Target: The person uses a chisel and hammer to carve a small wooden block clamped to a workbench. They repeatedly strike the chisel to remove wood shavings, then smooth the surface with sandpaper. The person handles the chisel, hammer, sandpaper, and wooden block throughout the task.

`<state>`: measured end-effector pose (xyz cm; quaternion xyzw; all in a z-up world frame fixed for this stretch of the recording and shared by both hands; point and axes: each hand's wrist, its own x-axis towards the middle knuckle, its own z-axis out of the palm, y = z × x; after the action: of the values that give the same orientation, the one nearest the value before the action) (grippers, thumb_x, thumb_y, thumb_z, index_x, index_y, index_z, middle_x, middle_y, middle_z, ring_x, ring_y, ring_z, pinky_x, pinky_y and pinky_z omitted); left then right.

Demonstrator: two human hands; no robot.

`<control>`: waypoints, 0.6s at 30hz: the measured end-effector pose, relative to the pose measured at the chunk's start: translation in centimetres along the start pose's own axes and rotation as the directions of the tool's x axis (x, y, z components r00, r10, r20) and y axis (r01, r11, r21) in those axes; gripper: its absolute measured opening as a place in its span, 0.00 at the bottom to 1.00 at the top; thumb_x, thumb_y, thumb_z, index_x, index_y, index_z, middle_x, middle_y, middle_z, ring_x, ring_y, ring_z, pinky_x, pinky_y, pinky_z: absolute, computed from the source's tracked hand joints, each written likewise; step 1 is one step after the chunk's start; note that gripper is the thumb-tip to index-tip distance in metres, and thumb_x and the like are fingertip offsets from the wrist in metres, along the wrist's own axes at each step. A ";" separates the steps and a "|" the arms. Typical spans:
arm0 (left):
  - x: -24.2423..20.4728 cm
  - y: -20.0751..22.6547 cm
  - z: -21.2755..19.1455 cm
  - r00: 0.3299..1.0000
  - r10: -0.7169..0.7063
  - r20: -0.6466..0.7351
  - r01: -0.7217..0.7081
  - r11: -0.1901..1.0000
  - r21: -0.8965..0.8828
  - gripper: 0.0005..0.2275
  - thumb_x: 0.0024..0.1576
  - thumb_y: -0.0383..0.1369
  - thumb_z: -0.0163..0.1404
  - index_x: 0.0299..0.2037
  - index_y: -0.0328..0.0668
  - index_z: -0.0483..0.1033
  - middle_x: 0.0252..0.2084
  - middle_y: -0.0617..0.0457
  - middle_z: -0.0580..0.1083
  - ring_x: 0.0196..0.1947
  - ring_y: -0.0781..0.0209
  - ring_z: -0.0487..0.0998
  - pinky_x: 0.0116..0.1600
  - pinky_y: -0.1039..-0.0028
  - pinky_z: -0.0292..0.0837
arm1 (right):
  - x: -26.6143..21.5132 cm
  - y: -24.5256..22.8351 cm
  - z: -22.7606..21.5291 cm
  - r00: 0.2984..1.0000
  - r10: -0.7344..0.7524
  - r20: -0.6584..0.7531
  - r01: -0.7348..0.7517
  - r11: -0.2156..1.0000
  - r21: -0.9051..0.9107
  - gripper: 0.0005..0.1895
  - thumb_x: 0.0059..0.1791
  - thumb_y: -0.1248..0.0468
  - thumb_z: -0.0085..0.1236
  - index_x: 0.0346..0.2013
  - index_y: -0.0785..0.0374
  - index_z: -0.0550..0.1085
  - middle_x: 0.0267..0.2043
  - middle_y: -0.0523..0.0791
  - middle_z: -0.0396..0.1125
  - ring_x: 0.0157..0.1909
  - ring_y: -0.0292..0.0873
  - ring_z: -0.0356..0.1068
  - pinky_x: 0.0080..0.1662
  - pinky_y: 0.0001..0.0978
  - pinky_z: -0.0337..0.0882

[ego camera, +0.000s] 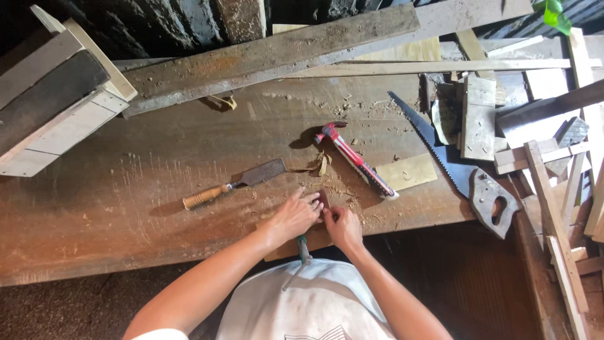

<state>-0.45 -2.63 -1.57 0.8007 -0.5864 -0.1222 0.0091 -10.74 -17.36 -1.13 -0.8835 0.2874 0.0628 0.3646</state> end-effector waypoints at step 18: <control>0.8 0.0 0.5 0.998 -0.044 0.037 0.043 0.998 0.036 0.23 0.63 0.43 0.45 0.60 0.33 0.74 0.61 0.47 0.75 0.64 0.55 0.71 0.65 0.59 0.61 | 0.6 -0.6 0.4 1.000 0.029 0.001 -0.029 0.998 -0.050 0.17 0.50 0.51 0.54 0.30 0.62 0.80 0.26 0.57 0.72 0.33 0.63 0.72 0.38 0.55 0.71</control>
<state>-0.29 -3.28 -2.15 0.8108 -0.5710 -0.1271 -0.0187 -9.90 -17.04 -1.24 -0.8879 0.2984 0.0758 0.3418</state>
